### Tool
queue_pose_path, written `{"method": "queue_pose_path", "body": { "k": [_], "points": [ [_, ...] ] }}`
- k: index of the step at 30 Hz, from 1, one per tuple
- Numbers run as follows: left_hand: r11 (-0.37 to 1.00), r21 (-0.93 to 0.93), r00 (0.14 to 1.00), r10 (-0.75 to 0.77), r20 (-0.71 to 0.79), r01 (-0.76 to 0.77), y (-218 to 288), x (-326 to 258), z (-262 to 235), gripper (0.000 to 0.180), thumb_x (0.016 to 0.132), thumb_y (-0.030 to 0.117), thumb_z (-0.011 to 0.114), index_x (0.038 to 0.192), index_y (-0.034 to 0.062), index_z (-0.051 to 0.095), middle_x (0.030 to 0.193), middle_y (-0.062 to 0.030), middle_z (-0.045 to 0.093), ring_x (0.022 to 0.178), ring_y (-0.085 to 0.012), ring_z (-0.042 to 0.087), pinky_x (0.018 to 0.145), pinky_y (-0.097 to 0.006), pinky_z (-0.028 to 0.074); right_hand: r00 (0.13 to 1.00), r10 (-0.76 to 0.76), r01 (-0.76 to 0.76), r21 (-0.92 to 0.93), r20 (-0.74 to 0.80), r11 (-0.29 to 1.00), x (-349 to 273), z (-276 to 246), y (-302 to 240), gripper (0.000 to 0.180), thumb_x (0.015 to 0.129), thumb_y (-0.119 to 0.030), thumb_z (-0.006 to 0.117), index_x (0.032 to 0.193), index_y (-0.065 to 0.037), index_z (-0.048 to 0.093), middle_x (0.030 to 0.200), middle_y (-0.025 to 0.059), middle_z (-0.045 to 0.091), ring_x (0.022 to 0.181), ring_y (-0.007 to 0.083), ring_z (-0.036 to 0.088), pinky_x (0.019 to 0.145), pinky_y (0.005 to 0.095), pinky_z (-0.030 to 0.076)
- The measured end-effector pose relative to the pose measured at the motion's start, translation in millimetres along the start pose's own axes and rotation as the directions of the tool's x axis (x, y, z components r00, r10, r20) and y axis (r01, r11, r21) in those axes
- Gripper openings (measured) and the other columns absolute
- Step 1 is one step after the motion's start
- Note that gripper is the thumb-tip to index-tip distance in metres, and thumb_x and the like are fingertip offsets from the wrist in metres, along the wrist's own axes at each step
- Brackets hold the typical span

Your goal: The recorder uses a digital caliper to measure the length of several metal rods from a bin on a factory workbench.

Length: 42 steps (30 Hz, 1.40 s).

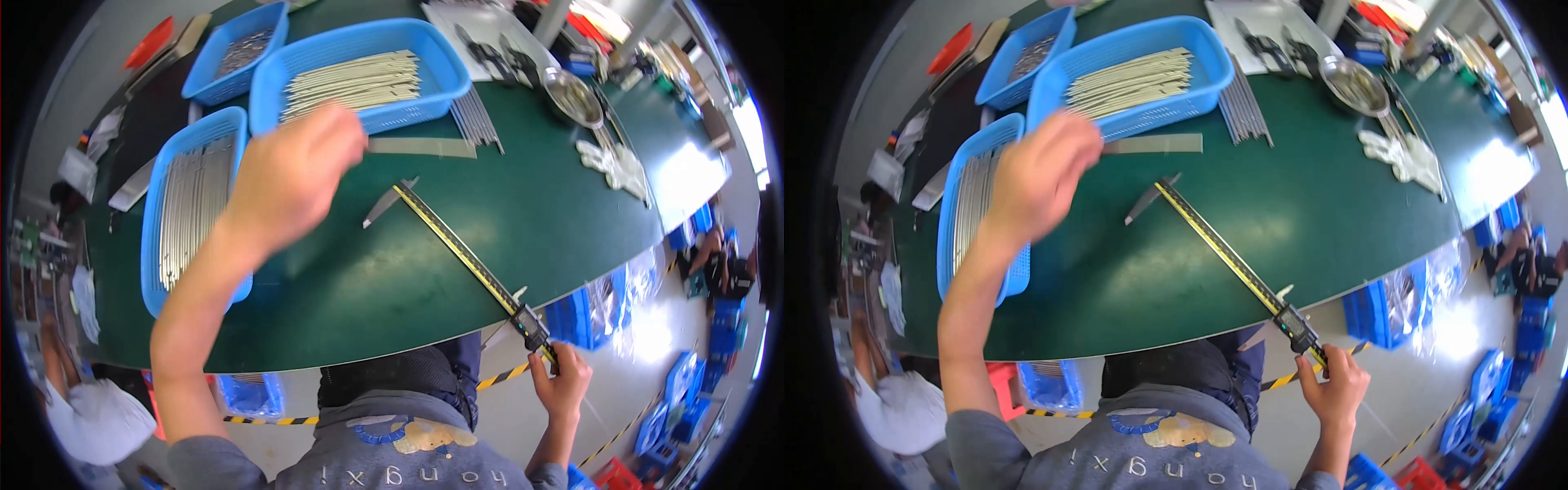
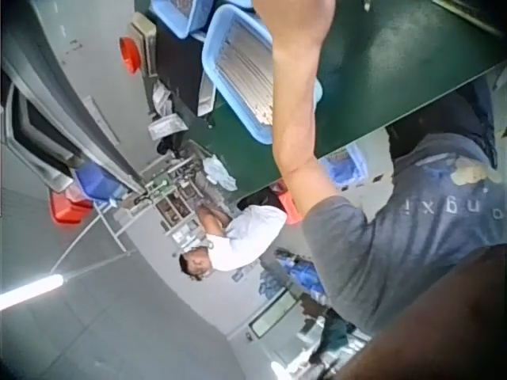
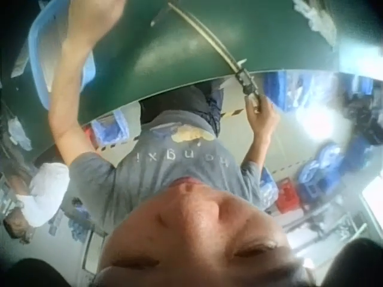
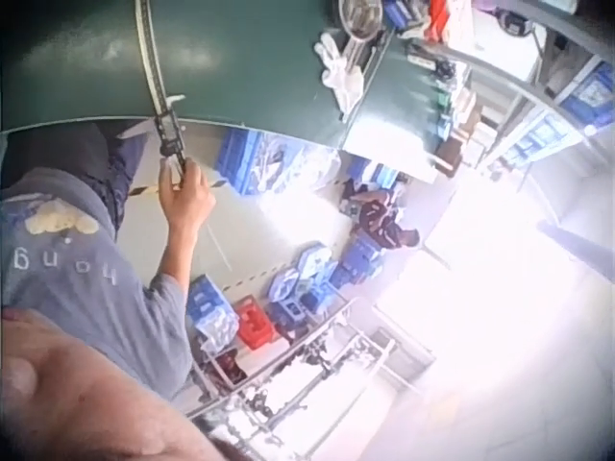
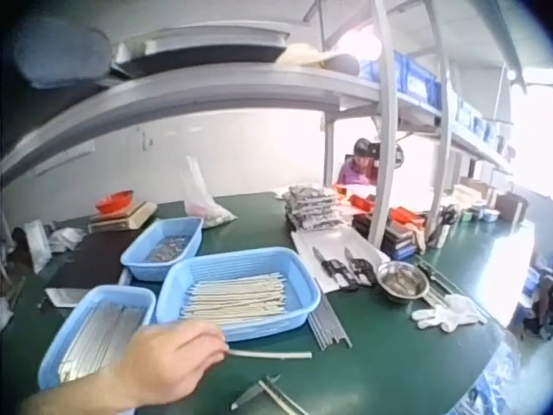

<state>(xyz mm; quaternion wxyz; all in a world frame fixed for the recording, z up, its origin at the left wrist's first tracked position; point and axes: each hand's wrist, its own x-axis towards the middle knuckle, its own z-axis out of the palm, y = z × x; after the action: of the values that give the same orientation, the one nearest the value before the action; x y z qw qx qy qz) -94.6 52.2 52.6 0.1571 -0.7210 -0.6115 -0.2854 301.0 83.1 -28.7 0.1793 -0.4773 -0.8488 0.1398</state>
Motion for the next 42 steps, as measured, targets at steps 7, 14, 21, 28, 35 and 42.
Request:
{"method": "queue_pose_path", "body": {
  "k": [7,14,21,28,35,42],
  "points": [
    [0.917,0.135,0.924,-0.382,0.026,0.375,-113.4,30.6,78.9,0.005,0.075,0.008,0.058,0.079,0.0056,0.060,0.088,-0.0118,0.058,0.079,-0.0345,0.058,0.067,-0.045,0.046,0.999,-0.027,0.029,0.064,-0.038,0.998,-8.1,3.4,13.0,0.021,0.072,-0.014,0.071,0.081,0.000,0.057,0.056,0.0067,0.046,0.046,0.0166,0.039,0.044,0.0304,0.030],
    [0.830,-0.071,0.818,-0.524,0.238,0.553,-119.7,21.5,81.3,0.013,0.076,0.019,0.063,0.076,0.0073,0.068,0.079,-0.0121,0.065,0.076,-0.0323,0.062,0.068,-0.043,0.047,0.999,-0.012,0.016,-0.079,0.047,0.997,-5.8,-4.3,6.5,0.023,0.078,-0.025,0.070,0.088,-0.004,0.067,0.067,0.0120,0.060,0.056,0.0255,0.057,0.054,0.0365,0.047],
    [0.660,0.278,0.668,-0.740,0.079,0.698,-123.1,-22.3,-12.9,0.023,0.078,0.027,0.059,0.083,0.0053,0.066,0.080,-0.0153,0.066,0.075,-0.0334,0.063,0.064,-0.047,0.049,0.997,0.009,-0.002,-0.097,0.073,0.995,-0.9,-8.7,5.3,0.024,0.080,-0.026,0.069,0.087,-0.002,0.067,0.067,0.0087,0.060,0.055,0.0183,0.053,0.053,0.0333,0.044],
    [0.362,0.016,0.320,-0.843,0.433,0.932,-114.0,-111.1,-51.2,0.031,0.079,0.029,0.070,0.076,-0.0017,0.065,0.070,-0.0117,0.062,0.055,-0.0152,0.059,0.048,-0.028,0.049,0.992,0.059,-0.050,-0.081,0.112,0.995,0.6,-10.8,7.0,0.028,0.079,-0.026,0.070,0.091,-0.002,0.066,0.067,0.0098,0.060,0.054,0.0189,0.053,0.051,0.0322,0.044],
    [0.169,-0.027,0.157,-0.829,0.537,0.985,-114.7,-97.8,-56.8,0.023,0.081,0.019,0.062,0.083,-0.0034,0.064,0.075,-0.0113,0.062,0.065,-0.0194,0.061,0.053,-0.030,0.051,0.989,0.103,-0.105,0.011,0.102,0.994,-7.5,-2.0,20.1,0.027,0.071,-0.018,0.072,0.087,-0.001,0.058,0.065,0.0089,0.055,0.048,0.0213,0.050,0.046,0.0313,0.039],
    [0.799,-0.142,0.797,-0.598,-0.090,0.584,-34.8,-53.5,-61.3,0.013,0.078,0.001,0.065,0.089,0.0016,0.058,0.080,-0.0056,0.063,0.072,-0.0136,0.061,0.062,-0.029,0.049,0.995,-0.029,0.033,-0.043,0.097,0.999,5.8,-8.8,-13.0,0.023,0.074,-0.013,0.067,0.090,-0.001,0.056,0.072,0.0104,0.053,0.051,0.0225,0.049,0.049,0.0319,0.037]
  ]
}}
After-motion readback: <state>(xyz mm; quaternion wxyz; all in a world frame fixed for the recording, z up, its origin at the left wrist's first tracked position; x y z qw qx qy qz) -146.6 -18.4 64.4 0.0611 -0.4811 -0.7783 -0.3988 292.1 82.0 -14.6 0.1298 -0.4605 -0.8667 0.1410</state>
